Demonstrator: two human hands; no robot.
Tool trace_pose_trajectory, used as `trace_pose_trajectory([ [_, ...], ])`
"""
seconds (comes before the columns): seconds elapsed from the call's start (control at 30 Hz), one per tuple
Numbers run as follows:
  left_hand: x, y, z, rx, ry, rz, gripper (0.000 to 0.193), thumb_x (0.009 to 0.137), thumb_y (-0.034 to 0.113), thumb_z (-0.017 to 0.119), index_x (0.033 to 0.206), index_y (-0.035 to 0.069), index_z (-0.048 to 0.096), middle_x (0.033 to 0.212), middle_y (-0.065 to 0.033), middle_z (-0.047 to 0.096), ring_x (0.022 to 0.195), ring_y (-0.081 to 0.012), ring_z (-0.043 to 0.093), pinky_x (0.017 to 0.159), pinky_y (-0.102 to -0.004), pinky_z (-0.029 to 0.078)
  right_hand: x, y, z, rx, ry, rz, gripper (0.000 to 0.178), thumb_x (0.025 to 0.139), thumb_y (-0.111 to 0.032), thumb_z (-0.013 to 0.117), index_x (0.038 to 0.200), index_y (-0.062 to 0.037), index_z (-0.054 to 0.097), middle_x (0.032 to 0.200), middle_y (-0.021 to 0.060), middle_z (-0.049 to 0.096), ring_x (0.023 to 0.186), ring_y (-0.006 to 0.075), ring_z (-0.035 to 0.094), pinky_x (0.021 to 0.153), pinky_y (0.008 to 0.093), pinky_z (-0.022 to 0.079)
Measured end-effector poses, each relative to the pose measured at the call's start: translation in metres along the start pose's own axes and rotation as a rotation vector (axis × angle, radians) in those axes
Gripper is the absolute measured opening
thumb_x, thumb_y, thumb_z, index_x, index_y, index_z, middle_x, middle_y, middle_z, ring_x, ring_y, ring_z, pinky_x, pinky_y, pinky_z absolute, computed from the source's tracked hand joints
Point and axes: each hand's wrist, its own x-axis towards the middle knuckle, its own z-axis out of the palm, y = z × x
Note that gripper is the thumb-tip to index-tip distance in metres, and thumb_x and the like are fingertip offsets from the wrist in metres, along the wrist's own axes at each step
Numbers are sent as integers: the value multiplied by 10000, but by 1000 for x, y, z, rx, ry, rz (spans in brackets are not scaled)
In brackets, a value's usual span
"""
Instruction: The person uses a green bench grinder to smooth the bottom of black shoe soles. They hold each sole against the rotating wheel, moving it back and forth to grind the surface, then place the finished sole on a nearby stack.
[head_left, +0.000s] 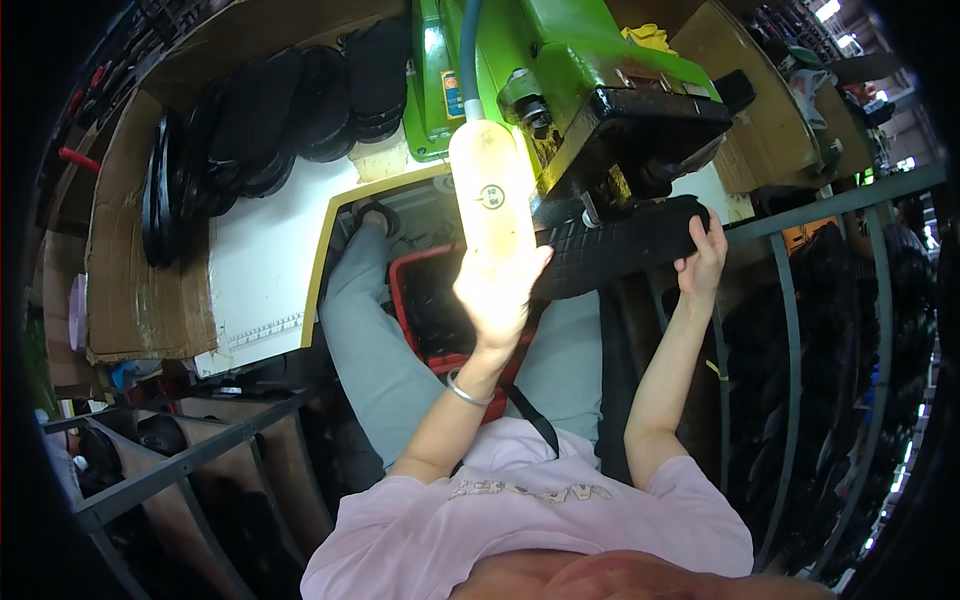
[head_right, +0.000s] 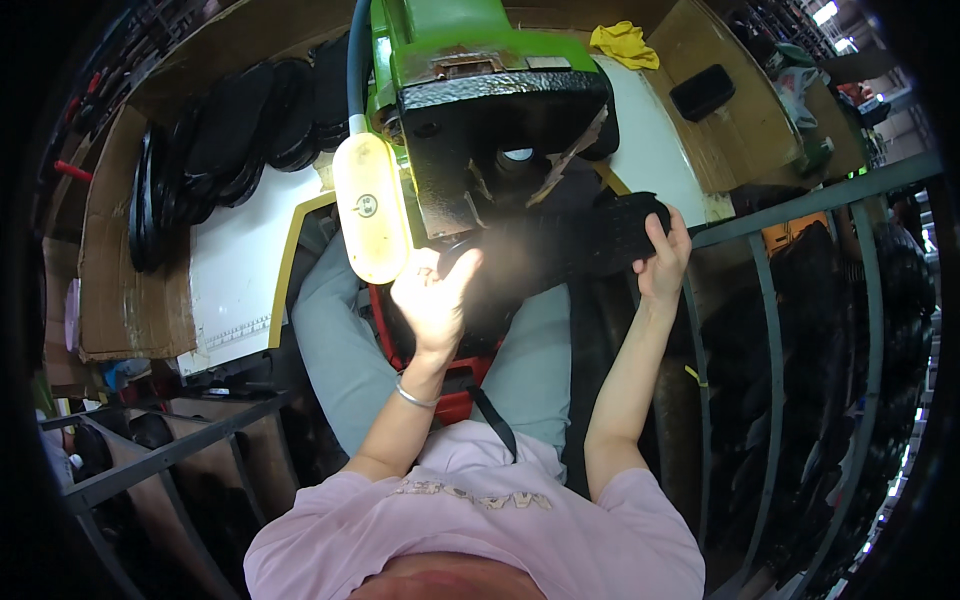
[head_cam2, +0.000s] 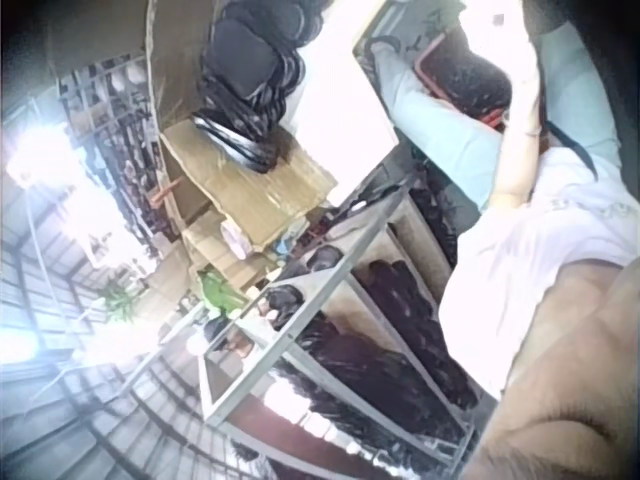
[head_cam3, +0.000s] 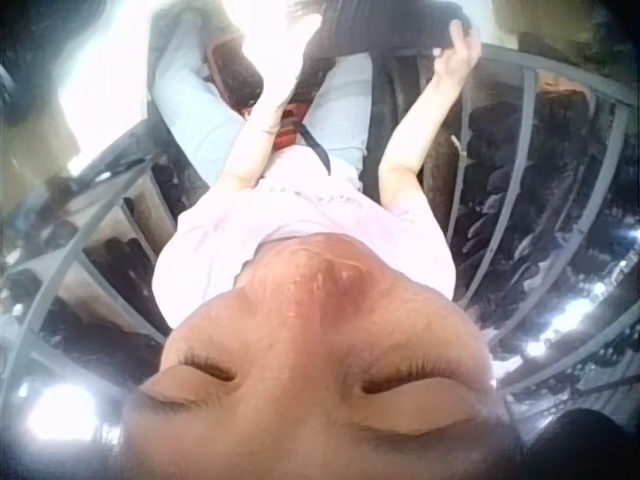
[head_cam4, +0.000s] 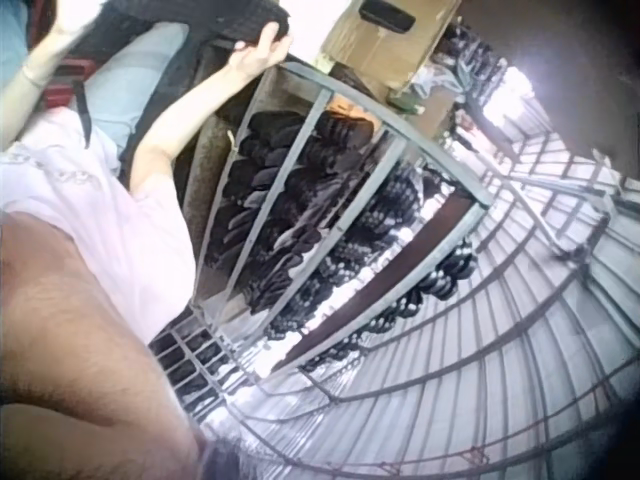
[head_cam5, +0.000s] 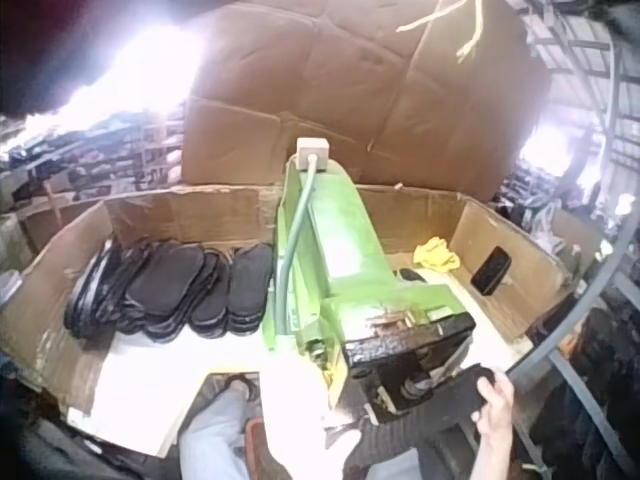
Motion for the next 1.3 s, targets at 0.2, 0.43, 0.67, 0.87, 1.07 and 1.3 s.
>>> trace_pose_trajectory([
  [0.2,10,4,-65,28,-17,-151,221,748,-58,768,864,-8,587,814,-41,623,722,-92,586,689,-230,505,7,19,36,56,-129,111,288,908,-84,613,1185,-37,552,903,31,624,566,52,569,321,176,357],
  [0.43,57,14,-159,-129,7,-246,188,834,-36,689,1013,-41,632,924,-79,675,792,-116,623,773,-221,498,-38,52,102,162,-359,125,286,885,-66,641,1135,-1,518,927,99,631,634,129,616,393,249,513],
  [0.67,39,-10,-237,-241,111,-411,125,893,33,658,1008,16,613,879,-45,650,781,-121,629,742,-249,530,-70,55,137,140,-407,194,195,827,-49,710,962,21,588,854,100,640,639,124,609,431,250,529],
  [0.87,-53,-43,-242,105,-8,-665,69,849,26,707,883,37,648,746,-31,650,584,-98,592,594,-266,536,-63,57,140,-153,-386,63,232,746,-93,818,811,-8,612,742,29,636,608,77,580,485,211,460],
  [1.07,-106,-58,-183,807,-548,-522,119,797,70,752,877,-1,699,722,-41,689,650,-80,619,590,-233,486,-63,50,130,-278,-538,-36,283,706,-111,853,847,-25,623,746,-31,605,659,33,502,573,213,408],
  [1.3,70,-6,-148,948,-255,447,176,810,37,663,981,-6,659,1007,-174,669,936,-340,635,840,-395,505,-38,-81,50,-559,-77,-960,311,781,25,740,1042,38,572,919,147,646,850,241,613,778,325,505],
])
